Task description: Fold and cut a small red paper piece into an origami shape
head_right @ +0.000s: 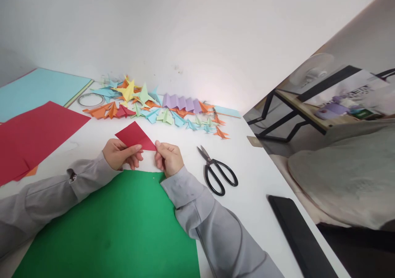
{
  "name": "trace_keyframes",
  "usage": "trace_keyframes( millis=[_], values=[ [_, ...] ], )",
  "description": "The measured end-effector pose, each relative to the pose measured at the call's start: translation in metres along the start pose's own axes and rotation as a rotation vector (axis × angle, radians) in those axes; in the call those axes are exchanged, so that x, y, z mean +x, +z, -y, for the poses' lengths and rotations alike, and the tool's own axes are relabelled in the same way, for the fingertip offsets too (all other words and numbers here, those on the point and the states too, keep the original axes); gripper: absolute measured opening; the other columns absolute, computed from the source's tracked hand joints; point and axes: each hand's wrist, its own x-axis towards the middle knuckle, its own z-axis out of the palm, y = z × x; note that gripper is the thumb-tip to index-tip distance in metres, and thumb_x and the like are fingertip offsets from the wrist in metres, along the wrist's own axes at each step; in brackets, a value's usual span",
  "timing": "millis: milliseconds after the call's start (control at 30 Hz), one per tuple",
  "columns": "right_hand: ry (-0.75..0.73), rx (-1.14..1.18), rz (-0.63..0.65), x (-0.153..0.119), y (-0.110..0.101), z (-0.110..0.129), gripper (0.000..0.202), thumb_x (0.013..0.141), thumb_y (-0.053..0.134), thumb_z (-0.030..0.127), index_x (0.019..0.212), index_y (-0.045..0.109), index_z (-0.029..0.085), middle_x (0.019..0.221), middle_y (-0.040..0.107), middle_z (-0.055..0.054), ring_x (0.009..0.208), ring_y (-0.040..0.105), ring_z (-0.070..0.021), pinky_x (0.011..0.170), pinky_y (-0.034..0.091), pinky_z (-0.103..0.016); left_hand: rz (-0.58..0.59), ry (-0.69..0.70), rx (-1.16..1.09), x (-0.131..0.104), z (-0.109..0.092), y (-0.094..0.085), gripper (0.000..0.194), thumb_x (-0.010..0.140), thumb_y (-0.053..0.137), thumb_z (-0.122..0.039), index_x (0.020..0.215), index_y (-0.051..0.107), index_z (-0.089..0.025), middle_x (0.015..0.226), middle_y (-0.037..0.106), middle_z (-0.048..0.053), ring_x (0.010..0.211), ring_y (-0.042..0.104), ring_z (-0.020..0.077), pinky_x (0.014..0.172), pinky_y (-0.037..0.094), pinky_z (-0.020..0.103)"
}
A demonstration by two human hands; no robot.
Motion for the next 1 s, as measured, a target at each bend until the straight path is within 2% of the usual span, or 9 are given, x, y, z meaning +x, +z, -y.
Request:
trace_keyframes(
  millis=[200, 333, 467, 633, 800, 1000],
  values=[
    [0.087, -0.122, 0.059, 0.001, 0.0, 0.001, 0.048, 0.059, 0.065, 0.06, 0.049, 0.055, 0.014, 0.033, 0.053, 0.001, 0.023, 0.04, -0.0054, 0.024, 0.025, -0.015, 0.039, 0.028, 0.029, 0.001, 0.001, -0.002, 0.029, 0.059, 0.072, -0.036, 0.055, 0.061, -0.009, 0.047, 0.061, 0.003, 0.035, 0.055, 0.0135, 0.031, 0.045, 0.023],
    [0.102, -0.164, 0.122, -0.002, 0.0, 0.001, 0.037, 0.059, 0.071, 0.049, 0.058, 0.057, 0.015, 0.04, 0.059, 0.002, 0.028, 0.046, -0.0055, 0.028, 0.031, -0.014, 0.081, 0.043, 0.102, -0.001, 0.005, -0.001, 0.034, 0.059, 0.071, -0.04, 0.05, 0.06, -0.01, 0.042, 0.058, 0.003, 0.033, 0.054, 0.0126, 0.031, 0.044, 0.022],
    [0.075, -0.177, 0.157, -0.003, 0.0, 0.002, 0.033, 0.058, 0.074, 0.043, 0.061, 0.058, 0.015, 0.045, 0.061, 0.003, 0.034, 0.051, -0.0057, 0.034, 0.038, -0.015, 0.059, 0.084, 0.171, -0.003, 0.007, 0.001, 0.029, 0.066, 0.067, -0.035, 0.05, 0.06, -0.011, 0.038, 0.055, 0.0, 0.032, 0.052, 0.0106, 0.033, 0.043, 0.02],
    [0.078, -0.211, 0.191, -0.005, 0.002, 0.003, 0.037, 0.056, 0.074, 0.047, 0.06, 0.056, 0.015, 0.046, 0.059, 0.004, 0.035, 0.051, -0.0059, 0.035, 0.04, -0.016, 0.062, 0.127, 0.224, -0.001, 0.01, 0.0, 0.022, 0.065, 0.067, -0.029, 0.052, 0.061, -0.013, 0.04, 0.056, 0.0, 0.034, 0.053, 0.0111, 0.037, 0.045, 0.022],
    [0.055, -0.246, 0.163, -0.007, 0.005, 0.003, 0.04, 0.055, 0.074, 0.05, 0.06, 0.055, 0.015, 0.043, 0.057, 0.005, 0.034, 0.049, -0.0051, 0.034, 0.038, -0.015, 0.099, 0.085, 0.208, 0.002, 0.01, -0.004, 0.023, 0.066, 0.065, -0.031, 0.053, 0.061, -0.013, 0.039, 0.055, 0.001, 0.034, 0.053, 0.0129, 0.036, 0.046, 0.024],
    [0.055, -0.252, 0.182, -0.006, 0.006, 0.006, 0.038, 0.058, 0.072, 0.048, 0.059, 0.053, 0.015, 0.041, 0.055, 0.005, 0.032, 0.048, -0.0057, 0.032, 0.037, -0.016, 0.147, 0.038, 0.206, 0.004, 0.007, -0.007, 0.027, 0.068, 0.064, -0.033, 0.051, 0.058, -0.012, 0.036, 0.054, 0.0, 0.031, 0.05, 0.0107, 0.034, 0.041, 0.021]
  ],
)
